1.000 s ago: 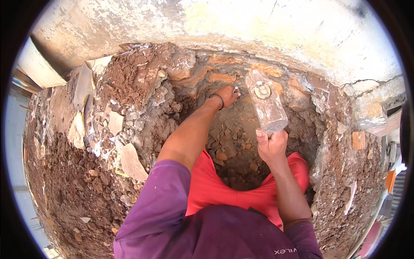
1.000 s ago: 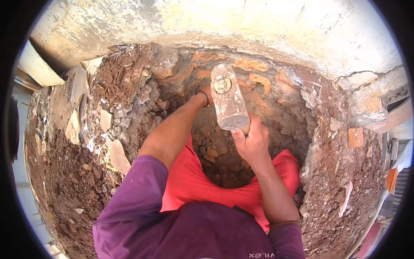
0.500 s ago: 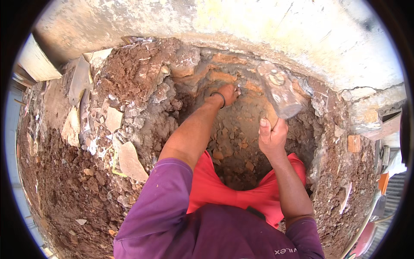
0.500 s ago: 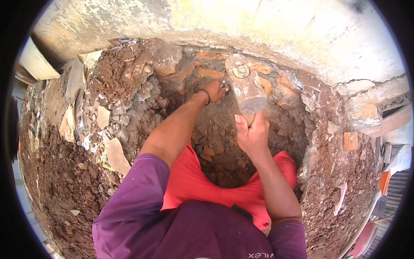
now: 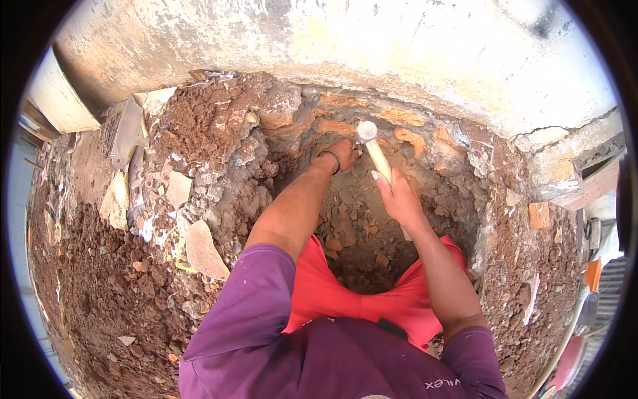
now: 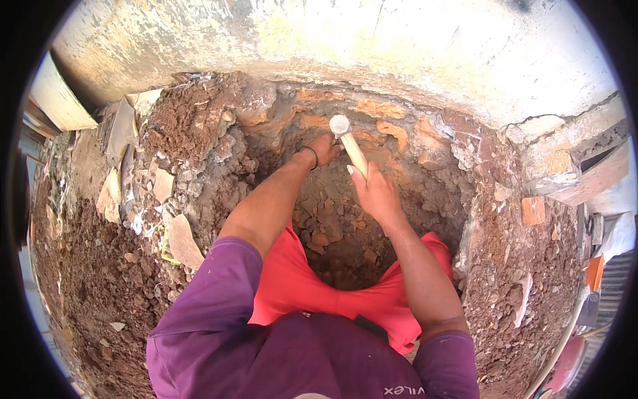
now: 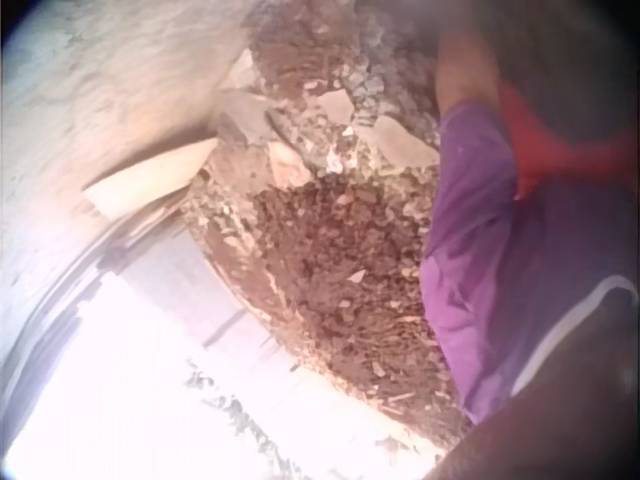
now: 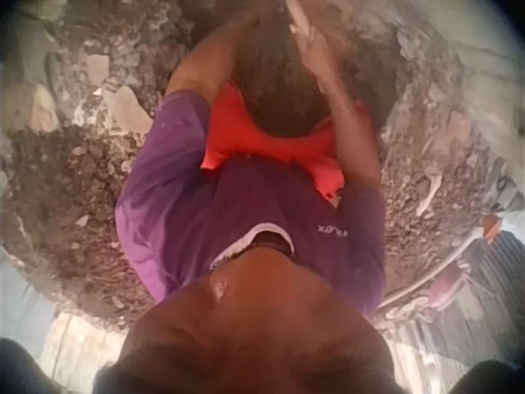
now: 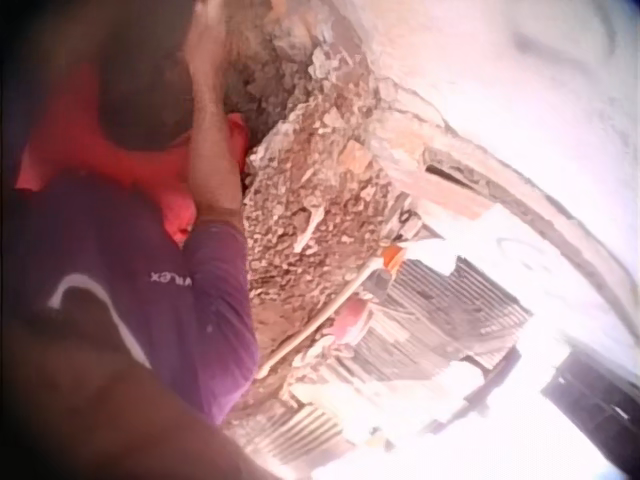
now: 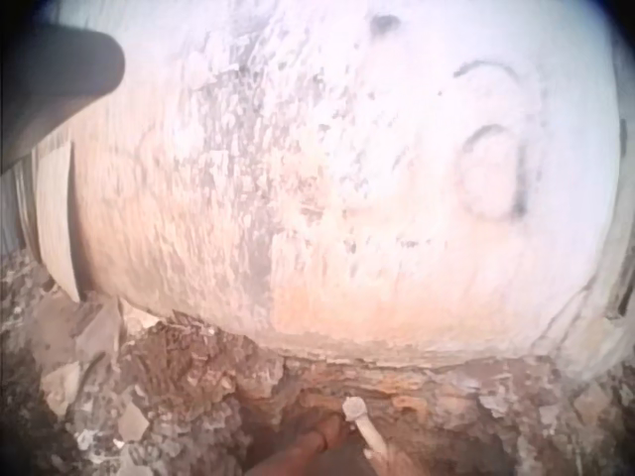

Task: The person uses a hammer to break bricks and loosen soil inside a hole in the ground, removing pieces of debris by hand.

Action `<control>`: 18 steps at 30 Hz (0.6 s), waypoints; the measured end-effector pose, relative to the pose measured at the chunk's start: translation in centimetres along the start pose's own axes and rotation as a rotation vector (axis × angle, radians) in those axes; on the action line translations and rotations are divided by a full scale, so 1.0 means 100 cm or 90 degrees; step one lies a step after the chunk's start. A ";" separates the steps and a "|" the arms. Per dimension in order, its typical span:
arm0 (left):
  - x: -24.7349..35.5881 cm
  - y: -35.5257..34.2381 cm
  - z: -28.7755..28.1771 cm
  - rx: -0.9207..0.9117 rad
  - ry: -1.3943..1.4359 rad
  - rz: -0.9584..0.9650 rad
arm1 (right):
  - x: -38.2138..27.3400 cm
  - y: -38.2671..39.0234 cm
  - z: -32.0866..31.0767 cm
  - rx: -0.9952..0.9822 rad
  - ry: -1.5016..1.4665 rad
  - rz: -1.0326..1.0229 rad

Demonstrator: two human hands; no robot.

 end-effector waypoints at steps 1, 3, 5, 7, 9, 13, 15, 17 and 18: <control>-0.018 0.005 0.004 -0.035 -0.035 -0.050 | 0.025 0.003 0.018 -0.173 0.017 0.203; -0.042 0.002 -0.012 -0.046 -0.086 -0.096 | 0.021 0.009 0.022 -0.190 -0.113 0.325; -0.047 0.004 -0.026 0.100 0.046 -0.113 | 0.043 0.022 0.011 -0.163 -0.025 0.275; -0.041 0.001 -0.022 0.096 0.057 -0.165 | 0.063 0.053 -0.002 -0.135 -0.090 0.329; -0.041 0.004 -0.019 0.084 0.060 -0.226 | 0.073 0.076 -0.011 -0.111 -0.160 0.393; -0.035 0.009 -0.009 -0.109 0.072 -0.198 | 0.082 0.081 -0.030 -0.066 -0.156 0.374; -0.019 0.018 0.001 -0.176 0.238 -0.220 | 0.083 0.080 -0.043 -0.038 -0.192 0.377; -0.007 0.022 -0.016 -0.116 0.187 -0.276 | 0.085 0.078 -0.048 -0.027 -0.209 0.391; -0.010 0.016 -0.004 -0.124 0.184 -0.273 | 0.089 0.079 -0.051 -0.021 -0.215 0.401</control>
Point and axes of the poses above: each hand's wrist, its own y-axis away from the middle knuckle, its own z-axis out of the palm, x = y × z, the point moved 7 cm from there along -y, towards the middle knuckle, and after that the axes turned 10 degrees about x, right-handed, at the moved point
